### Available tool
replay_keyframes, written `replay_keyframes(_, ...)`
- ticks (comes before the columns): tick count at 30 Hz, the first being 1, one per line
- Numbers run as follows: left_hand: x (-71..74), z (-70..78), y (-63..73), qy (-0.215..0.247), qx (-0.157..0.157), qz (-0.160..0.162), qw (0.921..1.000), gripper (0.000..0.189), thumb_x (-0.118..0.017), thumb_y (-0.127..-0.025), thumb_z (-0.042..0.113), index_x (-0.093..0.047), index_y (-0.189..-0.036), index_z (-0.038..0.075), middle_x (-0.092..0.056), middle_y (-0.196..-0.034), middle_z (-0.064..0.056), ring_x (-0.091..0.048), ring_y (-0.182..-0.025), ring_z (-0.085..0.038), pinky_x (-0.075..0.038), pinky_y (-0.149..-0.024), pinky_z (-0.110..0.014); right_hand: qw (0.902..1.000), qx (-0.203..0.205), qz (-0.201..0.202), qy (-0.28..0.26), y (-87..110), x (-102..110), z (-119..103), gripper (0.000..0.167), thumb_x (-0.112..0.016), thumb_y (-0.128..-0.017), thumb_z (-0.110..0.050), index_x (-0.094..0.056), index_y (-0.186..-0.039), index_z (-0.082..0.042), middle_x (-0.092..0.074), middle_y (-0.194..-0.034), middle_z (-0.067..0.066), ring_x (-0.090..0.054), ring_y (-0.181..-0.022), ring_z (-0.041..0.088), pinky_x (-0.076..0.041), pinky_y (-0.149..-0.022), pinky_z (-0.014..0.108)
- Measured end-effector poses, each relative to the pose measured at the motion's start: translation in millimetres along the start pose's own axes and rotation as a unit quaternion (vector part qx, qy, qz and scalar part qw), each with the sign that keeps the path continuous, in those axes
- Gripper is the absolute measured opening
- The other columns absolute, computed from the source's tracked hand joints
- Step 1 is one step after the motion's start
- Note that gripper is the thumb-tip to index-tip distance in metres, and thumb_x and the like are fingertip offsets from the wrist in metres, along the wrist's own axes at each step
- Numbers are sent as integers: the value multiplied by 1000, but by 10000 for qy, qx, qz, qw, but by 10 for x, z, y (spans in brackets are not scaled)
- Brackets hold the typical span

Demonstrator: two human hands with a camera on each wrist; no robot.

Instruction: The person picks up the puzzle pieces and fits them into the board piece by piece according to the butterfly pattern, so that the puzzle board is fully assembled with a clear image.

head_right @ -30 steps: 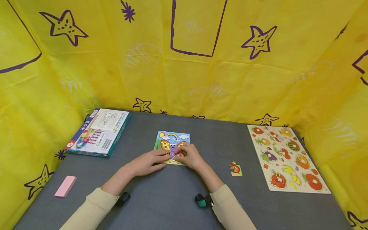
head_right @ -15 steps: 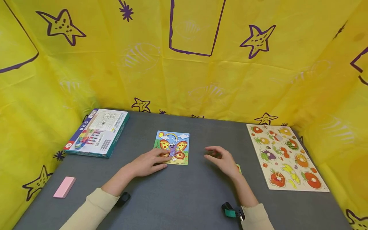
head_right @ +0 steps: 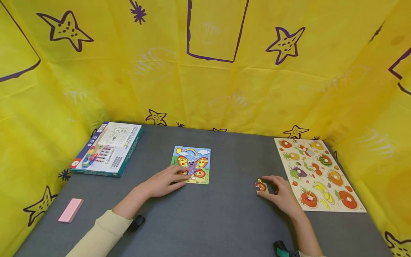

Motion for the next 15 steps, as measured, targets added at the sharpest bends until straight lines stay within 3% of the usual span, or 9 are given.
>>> replay_keyframes(9, 20, 19, 12, 77, 28, 26, 10000, 38, -59, -98, 24, -61, -135, 14, -52, -137, -10, -45, -124, -26, -42, -99, -44, 9990, -396, -161, 114, 35, 26, 76, 42, -82, -80, -25, -68, -115, -7, -54, -119, 11, -44, -91, 11, -39, -71, 22)
replay_keyframes(15, 4, 1, 0, 72, 82, -20, 9999, 38, -59, -99, 26, -61, -136, 16, -51, -138, -9, -44, -125, -25, -42, -101, -43, 9990, -122, 43, 437, -13, 11, 66, 36, -87, -74, -24, -70, -100, -7, -58, -107, 10, -48, -89, 17, -39, -70, 23)
Point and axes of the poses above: each hand's wrist, its own y-axis away from the middle knuckle, its own x-axis out of the back of the hand, z = x × y, the point moved 3 cm from there along -y, towards the middle knuckle
